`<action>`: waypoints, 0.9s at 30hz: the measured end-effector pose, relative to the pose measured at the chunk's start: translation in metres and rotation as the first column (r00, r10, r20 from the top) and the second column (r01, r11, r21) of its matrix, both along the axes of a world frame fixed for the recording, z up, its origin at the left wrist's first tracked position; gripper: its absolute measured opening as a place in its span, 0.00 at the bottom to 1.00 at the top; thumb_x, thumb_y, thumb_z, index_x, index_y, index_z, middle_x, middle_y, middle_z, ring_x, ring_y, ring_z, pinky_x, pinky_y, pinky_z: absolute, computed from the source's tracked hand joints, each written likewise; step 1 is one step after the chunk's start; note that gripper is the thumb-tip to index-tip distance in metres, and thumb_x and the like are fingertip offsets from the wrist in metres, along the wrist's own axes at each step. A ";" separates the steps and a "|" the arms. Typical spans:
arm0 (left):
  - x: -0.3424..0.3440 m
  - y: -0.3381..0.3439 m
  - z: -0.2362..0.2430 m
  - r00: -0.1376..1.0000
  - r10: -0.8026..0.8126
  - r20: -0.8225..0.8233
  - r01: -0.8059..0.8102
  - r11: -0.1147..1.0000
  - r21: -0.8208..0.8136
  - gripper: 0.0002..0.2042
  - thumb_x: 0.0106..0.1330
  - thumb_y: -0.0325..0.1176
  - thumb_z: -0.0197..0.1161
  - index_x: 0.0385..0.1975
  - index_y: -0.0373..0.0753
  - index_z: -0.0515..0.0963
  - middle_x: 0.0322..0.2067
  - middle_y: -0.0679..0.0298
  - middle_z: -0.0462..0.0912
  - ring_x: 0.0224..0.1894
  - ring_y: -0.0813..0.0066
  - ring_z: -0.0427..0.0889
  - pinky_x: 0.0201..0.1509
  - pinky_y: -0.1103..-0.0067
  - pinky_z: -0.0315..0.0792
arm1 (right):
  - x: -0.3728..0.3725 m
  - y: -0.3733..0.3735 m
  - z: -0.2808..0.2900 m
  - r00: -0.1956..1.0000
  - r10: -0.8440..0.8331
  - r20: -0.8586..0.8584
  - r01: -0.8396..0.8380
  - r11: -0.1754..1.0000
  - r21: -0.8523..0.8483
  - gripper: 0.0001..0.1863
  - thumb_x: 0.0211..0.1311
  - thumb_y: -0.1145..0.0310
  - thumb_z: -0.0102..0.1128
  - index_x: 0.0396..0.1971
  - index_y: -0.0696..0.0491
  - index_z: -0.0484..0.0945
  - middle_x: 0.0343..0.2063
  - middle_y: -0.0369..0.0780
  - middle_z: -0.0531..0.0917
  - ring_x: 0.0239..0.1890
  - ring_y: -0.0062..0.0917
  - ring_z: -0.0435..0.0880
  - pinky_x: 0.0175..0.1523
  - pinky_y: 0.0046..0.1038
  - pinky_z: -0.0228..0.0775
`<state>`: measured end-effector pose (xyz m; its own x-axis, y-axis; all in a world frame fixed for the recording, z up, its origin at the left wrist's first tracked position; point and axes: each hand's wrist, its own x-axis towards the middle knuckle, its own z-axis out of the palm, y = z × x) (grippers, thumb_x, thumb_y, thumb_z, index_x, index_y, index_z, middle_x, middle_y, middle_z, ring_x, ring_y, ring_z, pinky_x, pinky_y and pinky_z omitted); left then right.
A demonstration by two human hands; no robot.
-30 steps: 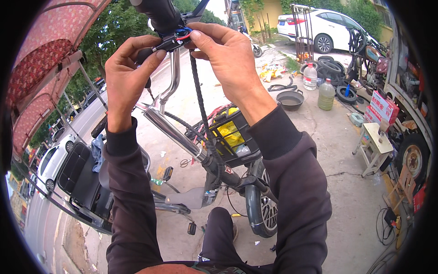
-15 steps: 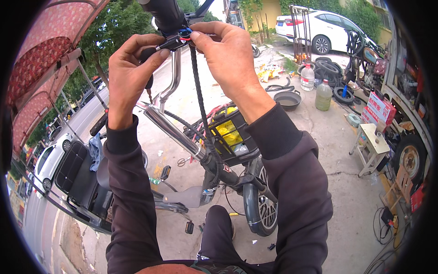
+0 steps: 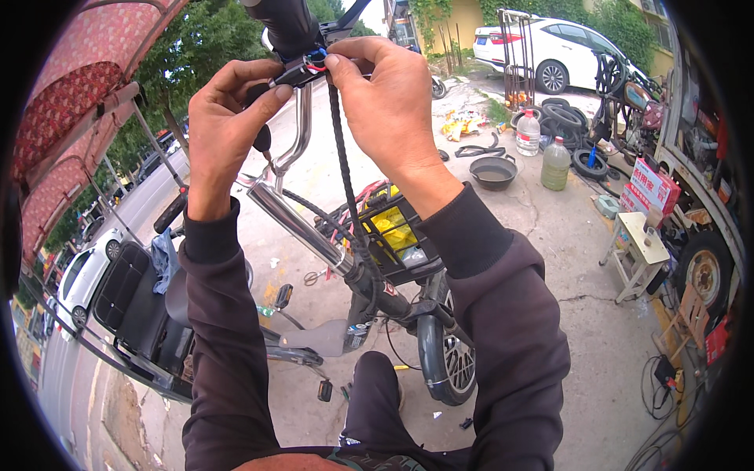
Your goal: The person uses pliers to trim a small black plastic component, then uses a rotary tool to smooth its edges. They then attach the component to the handlebar of an electric bicycle and connect wires.
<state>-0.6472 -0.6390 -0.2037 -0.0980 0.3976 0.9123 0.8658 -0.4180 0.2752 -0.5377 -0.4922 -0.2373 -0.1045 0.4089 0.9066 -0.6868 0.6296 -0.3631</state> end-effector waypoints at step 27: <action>-0.007 -0.001 0.001 0.994 -0.072 0.078 0.076 0.996 -0.047 0.14 0.59 0.25 0.72 0.44 0.31 0.80 0.40 0.61 0.85 0.45 0.77 0.84 0.49 0.82 0.77 | 0.000 0.013 0.007 0.932 0.321 0.169 -0.310 0.947 -0.084 0.19 0.65 0.68 0.66 0.50 0.64 0.77 0.38 0.41 0.86 0.39 0.22 0.87 0.44 0.22 0.79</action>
<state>-0.6542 -0.6401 -0.2024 -0.1356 0.4508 0.8822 0.8086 -0.4642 0.3615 -0.5372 -0.4794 -0.2299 -0.3939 0.3774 0.8381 -0.7676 0.3664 -0.5258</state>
